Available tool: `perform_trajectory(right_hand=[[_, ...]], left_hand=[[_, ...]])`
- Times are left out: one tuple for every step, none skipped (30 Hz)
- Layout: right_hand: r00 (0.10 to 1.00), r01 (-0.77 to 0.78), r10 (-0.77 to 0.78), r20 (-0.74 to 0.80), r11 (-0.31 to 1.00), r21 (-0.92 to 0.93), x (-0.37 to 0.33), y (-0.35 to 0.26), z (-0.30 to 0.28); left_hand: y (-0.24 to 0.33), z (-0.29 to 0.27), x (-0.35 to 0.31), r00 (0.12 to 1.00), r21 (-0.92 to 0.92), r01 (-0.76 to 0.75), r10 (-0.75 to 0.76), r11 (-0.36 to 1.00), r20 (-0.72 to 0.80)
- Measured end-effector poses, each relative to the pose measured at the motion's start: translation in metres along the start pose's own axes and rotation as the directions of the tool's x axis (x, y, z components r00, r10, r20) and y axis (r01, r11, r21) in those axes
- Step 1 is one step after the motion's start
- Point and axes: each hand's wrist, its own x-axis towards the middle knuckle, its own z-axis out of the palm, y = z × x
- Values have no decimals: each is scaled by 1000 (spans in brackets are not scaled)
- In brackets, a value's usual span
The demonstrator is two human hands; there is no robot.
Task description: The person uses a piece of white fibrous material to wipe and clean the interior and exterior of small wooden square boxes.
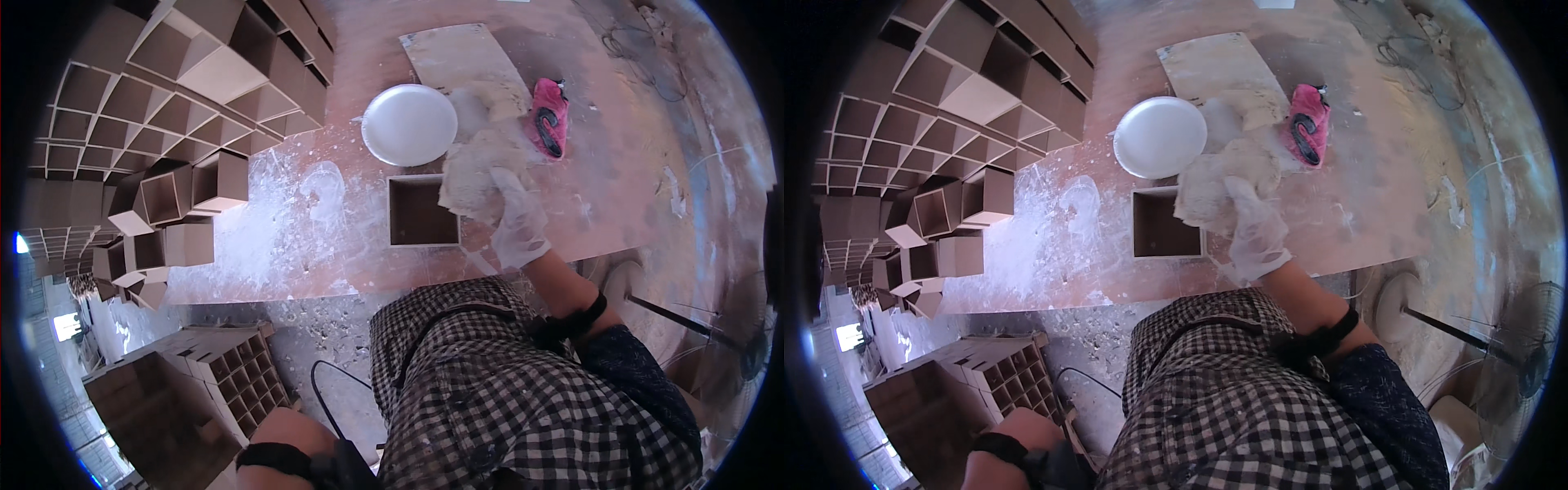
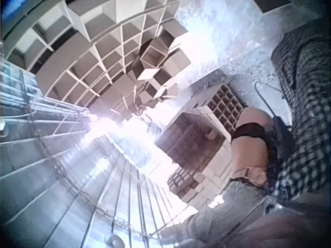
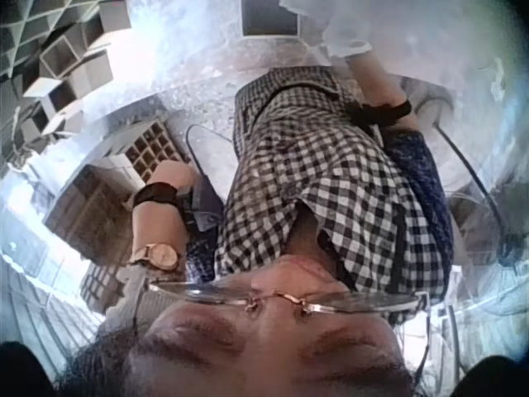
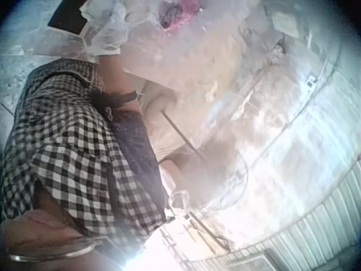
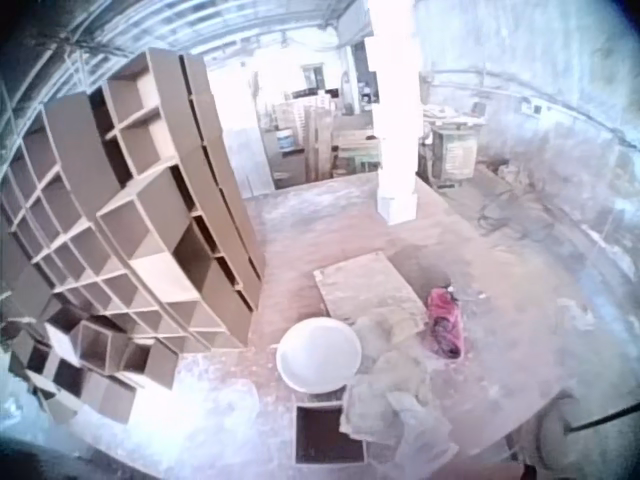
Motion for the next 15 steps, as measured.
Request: perform_trajectory(right_hand=[[1000, 21, -22, 12, 999, 35, 5, -1, -7], [999, 41, -42, 20, 997, 72, 4, -3, -6], [999, 35, -37, 17, 997, 75, 2, -4, -3], [999, 44, -43, -16, 997, 69, 0, -9, 0], [998, 49, -47, -43, 997, 63, -3, -14, 5], [999, 45, -43, -32, 997, 66, -2, -11, -8], [882, 442, -445, 154, 670, -597, -1, -1, -36], [630, 575, -561, 537, -127, -808, 6, 8, -58], [643, 531, -601, 474, -95, -842, 16, 18, -84], [765, 477, -597, 241, 274, -835, 25, 25, -114], [889, 362, -447, -103, 822, -441, 28, 24, -139], [903, 326, -369, -220, 922, -209, 29, 18, -167], [918, 313, -348, -188, 930, -194, 30, 26, -160], [927, 287, -315, -201, 945, -156, 29, 19, -152], [933, 266, -288, -216, 956, -123, 25, 5, -140]], left_hand=[[-2, 0, 1, 1000, -1, -4, 4, 1000, 0], [-1, -1, 1, 1000, 0, -8, 8, 1000, 0], [-2, -1, 3, 1000, 1, -12, 12, 1000, -3], [-1, -1, 4, 1000, 5, -18, 18, 1000, -8], [2, -4, 4, 999, 18, -28, 28, 999, -16], [7, -1, 8, 998, 36, -47, 48, 998, -31], [10, 0, 7, 998, 56, -55, 57, 997, -41], [7, 1, 6, 997, 56, -56, 59, 997, -52], [-1, 2, 3, 997, 51, -47, 49, 998, -52], [-18, -1, -6, 999, 33, -19, 21, 999, -46], [-55, -16, -24, 998, 18, 53, -52, 998, -26], [-102, -36, -46, 988, -19, 144, -142, 989, 57], [-68, 35, -20, 934, -94, 352, -355, 931, -25], [-73, 43, -24, 855, -186, 519, -505, 834, 120], [-87, 48, -39, 836, -210, 548, -537, 810, 110]])
